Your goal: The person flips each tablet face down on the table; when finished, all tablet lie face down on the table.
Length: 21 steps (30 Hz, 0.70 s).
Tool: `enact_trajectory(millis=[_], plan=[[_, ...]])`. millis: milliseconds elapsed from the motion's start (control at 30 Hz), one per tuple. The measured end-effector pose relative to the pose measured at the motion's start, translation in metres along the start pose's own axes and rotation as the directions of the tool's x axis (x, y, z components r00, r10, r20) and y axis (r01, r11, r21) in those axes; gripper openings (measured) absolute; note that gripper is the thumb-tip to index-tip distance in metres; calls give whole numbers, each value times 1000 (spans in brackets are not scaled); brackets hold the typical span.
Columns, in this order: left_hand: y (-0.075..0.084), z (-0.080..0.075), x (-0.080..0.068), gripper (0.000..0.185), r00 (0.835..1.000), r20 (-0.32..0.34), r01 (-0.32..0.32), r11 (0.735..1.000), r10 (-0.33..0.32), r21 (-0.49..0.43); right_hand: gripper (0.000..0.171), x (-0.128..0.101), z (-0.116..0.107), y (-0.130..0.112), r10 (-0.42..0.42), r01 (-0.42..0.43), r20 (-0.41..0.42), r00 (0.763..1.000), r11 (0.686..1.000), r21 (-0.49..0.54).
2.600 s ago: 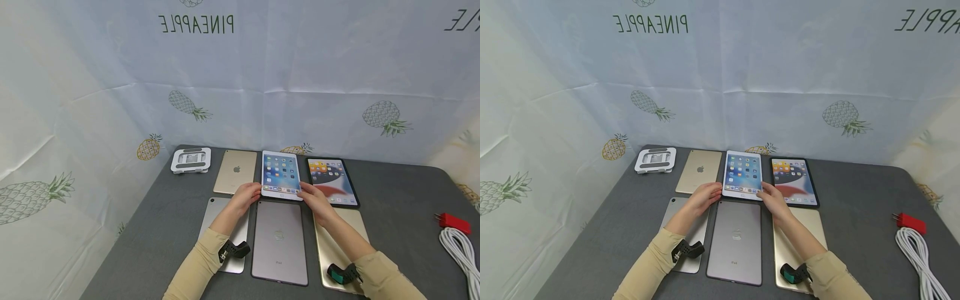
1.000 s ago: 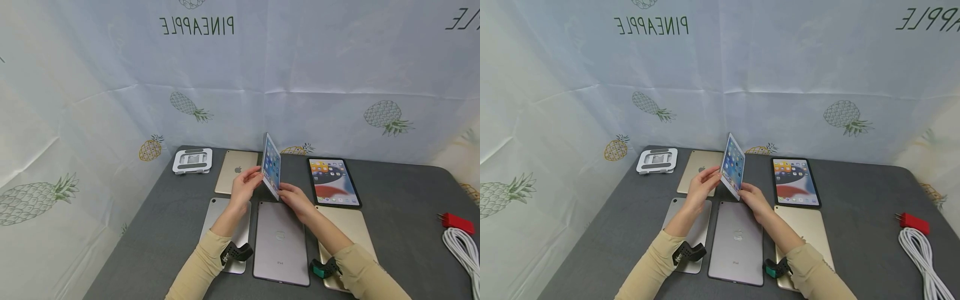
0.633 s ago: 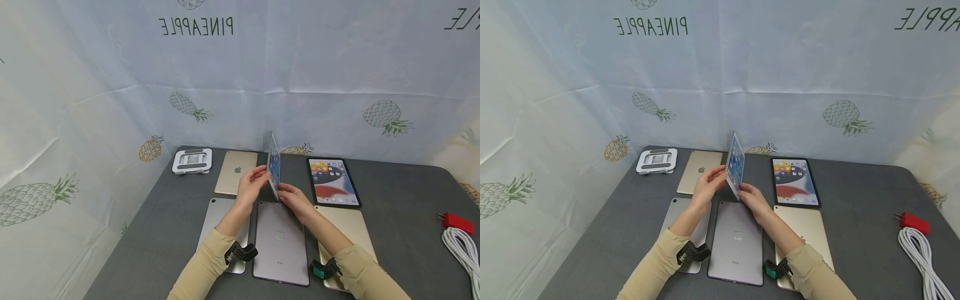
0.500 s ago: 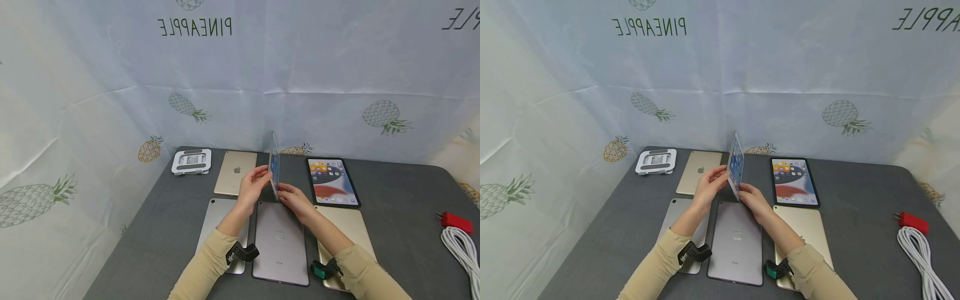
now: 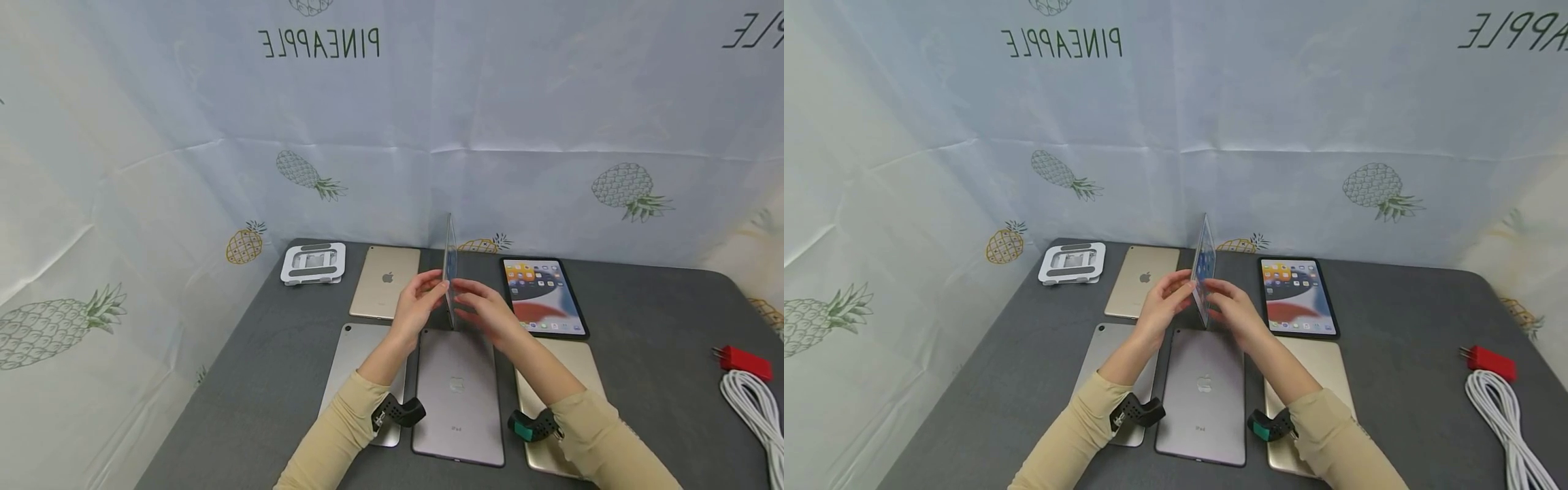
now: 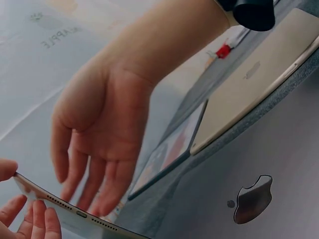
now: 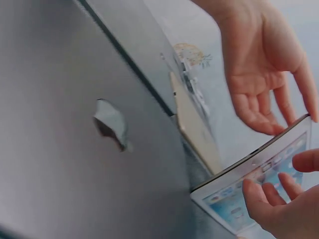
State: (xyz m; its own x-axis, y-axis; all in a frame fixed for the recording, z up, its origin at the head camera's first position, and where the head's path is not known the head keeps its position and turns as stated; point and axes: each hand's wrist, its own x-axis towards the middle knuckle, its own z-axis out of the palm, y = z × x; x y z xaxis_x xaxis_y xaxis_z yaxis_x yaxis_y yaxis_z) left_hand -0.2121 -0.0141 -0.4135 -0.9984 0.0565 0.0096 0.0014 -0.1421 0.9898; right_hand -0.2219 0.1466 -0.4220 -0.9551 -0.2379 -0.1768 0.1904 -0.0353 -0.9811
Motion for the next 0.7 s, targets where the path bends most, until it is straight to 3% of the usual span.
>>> enact_trajectory(millis=[133, 400, 700], plan=[[-3, 0, 1, 39, 1000, 12, 9, 1000, -9, 7, 47, 1, 0, -9, -29, 29, -6, 1000, 999, 34], [27, 5, -20, 39, 998, 47, 30, 999, -32, 26, 53, 5, 2, -23, -77, 78, -30, 997, 996, 52], [-4, 1, -4, 43, 995, 76, 61, 998, -61, 8, 52, 4, 2, -27, -102, 102, -53, 993, 995, 14]])
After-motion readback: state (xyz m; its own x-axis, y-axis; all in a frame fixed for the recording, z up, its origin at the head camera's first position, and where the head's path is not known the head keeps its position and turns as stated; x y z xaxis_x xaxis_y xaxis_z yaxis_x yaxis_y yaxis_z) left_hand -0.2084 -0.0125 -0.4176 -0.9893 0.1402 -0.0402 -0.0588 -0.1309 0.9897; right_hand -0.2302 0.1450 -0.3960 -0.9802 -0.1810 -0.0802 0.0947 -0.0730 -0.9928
